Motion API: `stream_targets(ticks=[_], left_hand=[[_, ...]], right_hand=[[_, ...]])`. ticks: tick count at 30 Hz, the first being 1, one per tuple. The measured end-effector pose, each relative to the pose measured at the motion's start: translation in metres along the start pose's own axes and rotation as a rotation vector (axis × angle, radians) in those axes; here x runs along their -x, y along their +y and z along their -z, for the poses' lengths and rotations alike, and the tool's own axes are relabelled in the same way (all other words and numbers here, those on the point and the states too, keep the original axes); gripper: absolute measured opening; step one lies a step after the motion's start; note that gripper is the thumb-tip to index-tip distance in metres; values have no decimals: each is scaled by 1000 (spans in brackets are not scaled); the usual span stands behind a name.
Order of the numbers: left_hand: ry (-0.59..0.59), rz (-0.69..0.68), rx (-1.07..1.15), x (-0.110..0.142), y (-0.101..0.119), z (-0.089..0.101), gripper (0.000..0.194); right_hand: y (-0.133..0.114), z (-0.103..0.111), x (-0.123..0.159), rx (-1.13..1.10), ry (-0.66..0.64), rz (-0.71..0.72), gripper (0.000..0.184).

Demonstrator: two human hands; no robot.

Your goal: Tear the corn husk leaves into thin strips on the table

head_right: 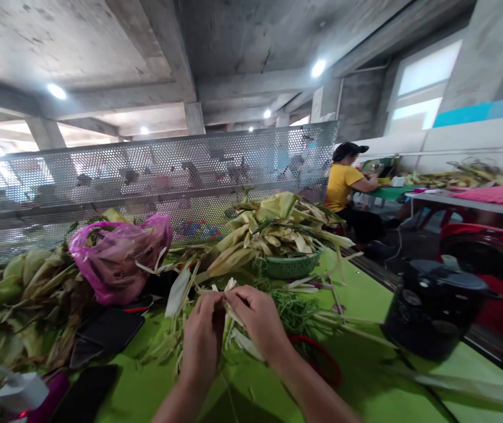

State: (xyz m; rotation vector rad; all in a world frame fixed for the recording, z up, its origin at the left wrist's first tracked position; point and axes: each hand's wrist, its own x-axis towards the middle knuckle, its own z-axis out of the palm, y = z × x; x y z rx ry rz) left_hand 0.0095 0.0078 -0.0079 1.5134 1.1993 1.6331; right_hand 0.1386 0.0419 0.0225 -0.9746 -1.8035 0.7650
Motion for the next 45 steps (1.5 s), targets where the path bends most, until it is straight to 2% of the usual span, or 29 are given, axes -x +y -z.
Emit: stream_targets(ticks=[3,5,7,10,13,16,20,26,31,35,40,45], left_hand=[[-50,-169,-262,3,-2,-3,48],[-106,-212,-328,4,0,-2,58],[-183,-224,-348,4,7,1,58],[-253,-201,-348,4,17,6,45],[-232,-112,-287,-3,19,11,40],[-157,-54,-286,-12,11,16,35],[-128,-87,-354,-21,4,24,25],[-127,-130,-415,-21,9,25,10],[-70,-126,-322,-20,7,24,19],[-120,-16,-149,-22,5,25,28],[-199,104,-50,-24,5,29,24],[-202,38,-77,-24,5,30,16]], right_hand=[[3,10,-6,-96,-36,-89,33],[6,16,-10,-166,-91,-138,34],[10,21,-13,-227,-137,-181,34],[15,25,-16,-275,-154,-242,32],[18,25,-18,-277,-141,-289,32],[18,24,-18,-243,-153,-285,31],[14,23,-17,-271,-188,-288,30],[12,21,-14,-316,-239,-290,33],[14,20,-14,-394,-253,-318,31],[14,18,-13,-473,-262,-365,34],[9,19,-11,-514,-293,-407,34],[6,21,-10,-545,-310,-437,34]])
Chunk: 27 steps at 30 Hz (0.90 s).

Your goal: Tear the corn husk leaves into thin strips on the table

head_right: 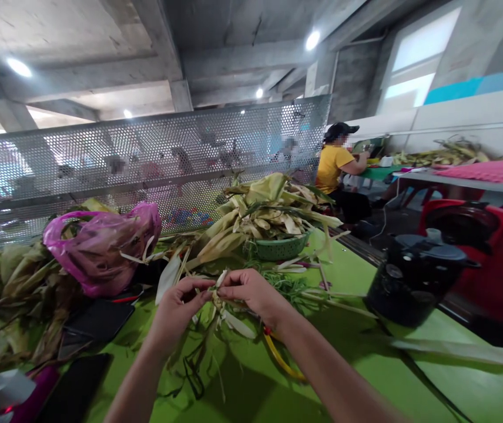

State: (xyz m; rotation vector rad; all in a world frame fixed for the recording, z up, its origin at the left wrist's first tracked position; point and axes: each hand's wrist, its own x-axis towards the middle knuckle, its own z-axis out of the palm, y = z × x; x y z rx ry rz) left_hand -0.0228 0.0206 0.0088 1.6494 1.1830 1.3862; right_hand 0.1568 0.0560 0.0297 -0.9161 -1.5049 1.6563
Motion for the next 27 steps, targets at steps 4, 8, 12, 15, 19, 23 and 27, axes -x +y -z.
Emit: stream_targets(ticks=[4,8,12,15,19,23,27], left_hand=[[49,-72,-38,2,4,-4,10],[84,-61,38,4,6,-11,7],[81,-7,275,6,6,-16,9],[58,16,369,7,6,-18,10],[62,68,312,5,5,-16,13],[55,107,197,2,0,-14,12],[19,152,140,1,-8,-15,12]], right_hand=[[3,1,-2,-20,-31,7,36],[7,2,-4,-61,-53,11,36],[10,-1,-4,-121,-51,8,35],[11,-3,-5,-106,-72,-10,36],[9,3,-6,88,-57,70,35],[0,15,-3,466,32,187,22],[-9,14,6,660,54,318,8]])
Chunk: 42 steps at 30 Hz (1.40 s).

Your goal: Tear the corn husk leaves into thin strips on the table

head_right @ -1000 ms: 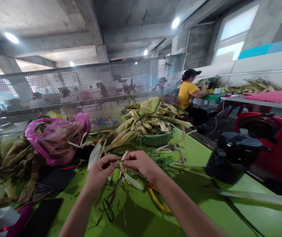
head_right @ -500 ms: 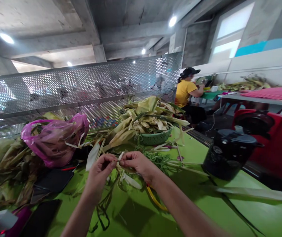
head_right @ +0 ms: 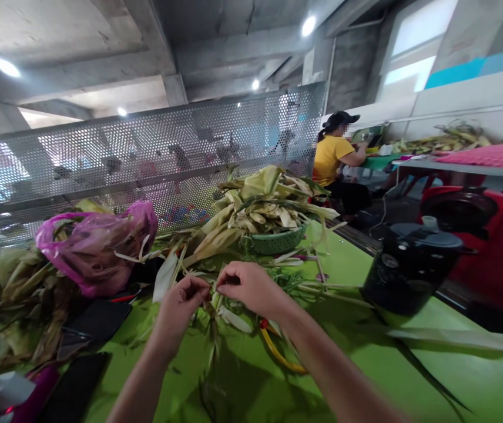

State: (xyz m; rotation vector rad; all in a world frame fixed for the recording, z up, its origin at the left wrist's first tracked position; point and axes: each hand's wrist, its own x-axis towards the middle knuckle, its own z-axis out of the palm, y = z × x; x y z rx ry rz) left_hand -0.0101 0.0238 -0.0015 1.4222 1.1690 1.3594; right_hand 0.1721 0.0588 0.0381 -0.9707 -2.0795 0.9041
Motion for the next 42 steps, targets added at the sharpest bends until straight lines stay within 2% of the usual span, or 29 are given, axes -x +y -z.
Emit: stream_targets(ticks=[6,15,17,20,21,23,26,29,35,39,42], left_hand=[[1,54,23,-1,-3,-3,23],[-135,127,55,5,1,-11,29],[-135,145,128,5,0,-11,30],[-82,182,279,4,-1,-7,29],[-67,186,314,4,-2,-6,28],[-56,191,365,4,-1,-4,27],[-54,190,418,4,0,-3,27],[-46,197,428,4,2,-4,30],[-35,178,356,2,2,-4,28],[-6,173,330,1,-1,-1,24],[19,153,266,1,-2,1,20]], right_hand=[[-13,-5,6,219,79,143,3],[-13,-13,3,276,98,236,4],[-13,-12,3,285,177,285,3],[-15,-4,5,227,346,330,16],[-15,-2,7,199,357,323,14],[-16,1,10,172,293,285,3],[-15,-1,11,222,180,213,1],[-13,-8,10,277,167,191,4],[-14,-15,7,300,161,232,11],[-15,-14,7,214,103,169,11],[-11,-14,7,33,46,57,5]])
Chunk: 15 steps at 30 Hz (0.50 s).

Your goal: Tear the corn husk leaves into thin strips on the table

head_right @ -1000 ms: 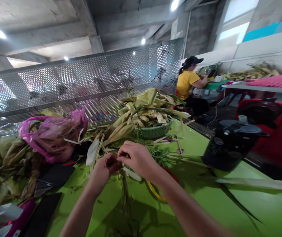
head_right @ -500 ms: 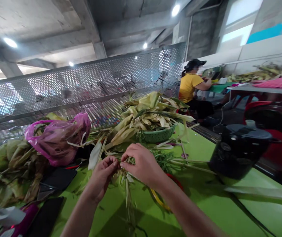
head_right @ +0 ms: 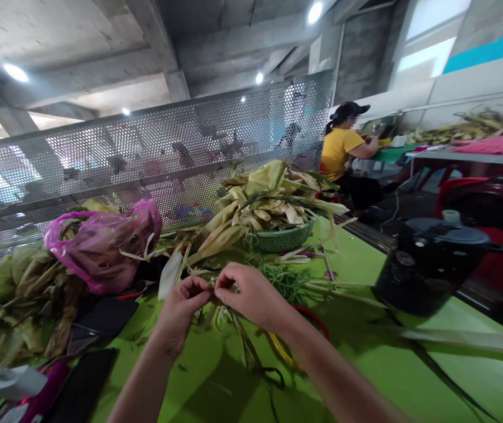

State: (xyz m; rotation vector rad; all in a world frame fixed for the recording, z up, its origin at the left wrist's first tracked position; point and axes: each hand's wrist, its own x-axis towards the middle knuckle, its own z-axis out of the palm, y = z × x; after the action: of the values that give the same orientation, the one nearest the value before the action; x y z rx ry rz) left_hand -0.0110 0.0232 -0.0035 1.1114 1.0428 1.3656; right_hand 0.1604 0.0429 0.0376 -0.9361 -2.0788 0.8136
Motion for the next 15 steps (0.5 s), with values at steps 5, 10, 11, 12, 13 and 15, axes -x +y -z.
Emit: stream_targets(ticks=[5,10,11,12,13,15], left_hand=[[7,-41,-142,0,3,1,15],[64,-207,-364,1,6,0,6],[81,-246,-408,1,6,-1,6],[103,-283,-452,2,6,-1,7],[130,-317,-496,2,6,-2,10],[193,-372,-579,4,5,-4,17]], right_hand=[[10,-8,-1,-168,-22,-86,14],[20,-21,-5,-242,49,-136,12],[21,-23,-6,-286,64,-152,12],[21,-25,-6,-332,78,-171,12],[21,-27,-7,-377,91,-189,13],[21,-29,-8,-450,112,-217,15]])
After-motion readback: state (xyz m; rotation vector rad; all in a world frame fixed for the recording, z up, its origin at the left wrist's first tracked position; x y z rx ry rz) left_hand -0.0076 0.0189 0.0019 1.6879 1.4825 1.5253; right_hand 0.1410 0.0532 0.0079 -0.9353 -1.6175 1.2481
